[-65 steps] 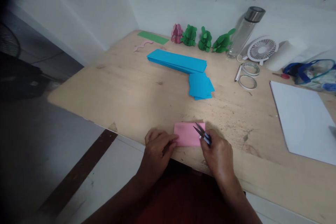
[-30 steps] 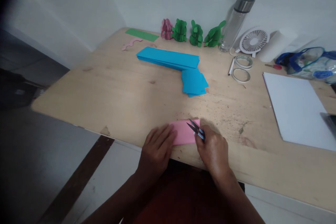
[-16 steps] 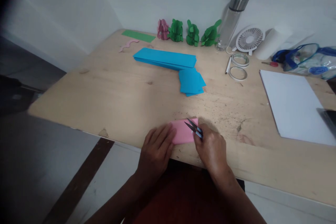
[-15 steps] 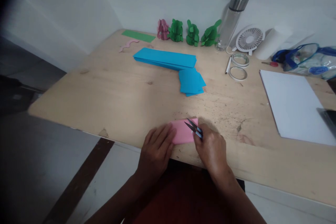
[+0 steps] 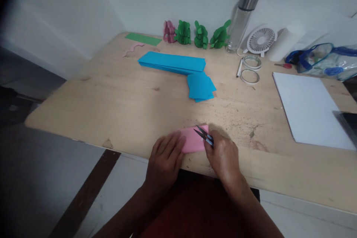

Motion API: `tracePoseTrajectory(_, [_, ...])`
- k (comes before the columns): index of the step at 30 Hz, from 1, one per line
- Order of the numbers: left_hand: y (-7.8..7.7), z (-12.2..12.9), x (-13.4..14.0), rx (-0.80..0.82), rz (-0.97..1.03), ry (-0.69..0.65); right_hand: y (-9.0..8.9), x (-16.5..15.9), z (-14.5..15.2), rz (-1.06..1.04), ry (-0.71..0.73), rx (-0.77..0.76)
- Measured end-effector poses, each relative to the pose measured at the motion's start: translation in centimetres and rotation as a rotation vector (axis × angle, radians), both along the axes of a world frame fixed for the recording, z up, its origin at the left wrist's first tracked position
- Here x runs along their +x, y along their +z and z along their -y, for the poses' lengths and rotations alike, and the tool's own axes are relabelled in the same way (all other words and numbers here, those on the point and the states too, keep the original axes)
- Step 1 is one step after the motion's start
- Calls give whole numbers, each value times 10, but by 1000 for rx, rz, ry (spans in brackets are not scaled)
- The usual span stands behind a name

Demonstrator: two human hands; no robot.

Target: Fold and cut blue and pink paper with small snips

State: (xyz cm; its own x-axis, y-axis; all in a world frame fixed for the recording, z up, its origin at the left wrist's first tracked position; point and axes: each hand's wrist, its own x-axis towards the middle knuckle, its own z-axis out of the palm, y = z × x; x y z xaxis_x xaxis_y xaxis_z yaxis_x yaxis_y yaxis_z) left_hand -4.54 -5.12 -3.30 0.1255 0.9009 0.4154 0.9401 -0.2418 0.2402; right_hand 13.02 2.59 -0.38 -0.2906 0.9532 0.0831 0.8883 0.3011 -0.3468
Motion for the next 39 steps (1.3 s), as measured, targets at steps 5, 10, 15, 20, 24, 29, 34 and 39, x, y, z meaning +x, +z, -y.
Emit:
tracePoseTrajectory(5, [-1,1,1,-12,-2,0,5,12,7,-133,3,85])
tracePoseTrajectory(10, [-3,1,0,-11,-24,-10,9,13,31,-151,236,218])
tracePoseTrajectory(15, [-3,2,-1,-12,-60,-30,2,1,43,-124,395,307])
tracePoseTrajectory(20, [-4,2,-1,-9,-73,-28,-4,2,43,-77,366,280])
tracePoseTrajectory(24, [-5,2,-1,-5,-73,-26,-8,6,44,-45,357,262])
tracePoseTrajectory(29, [-6,1,-1,-5,-83,-36,-11,6,46,-40,350,271])
tracePoseTrajectory(34, [-5,1,-1,-14,-84,-36,-12,6,45,-46,353,282])
tracePoseTrajectory(39, [-5,1,-1,-16,-84,-31,-14,9,43,-57,366,290])
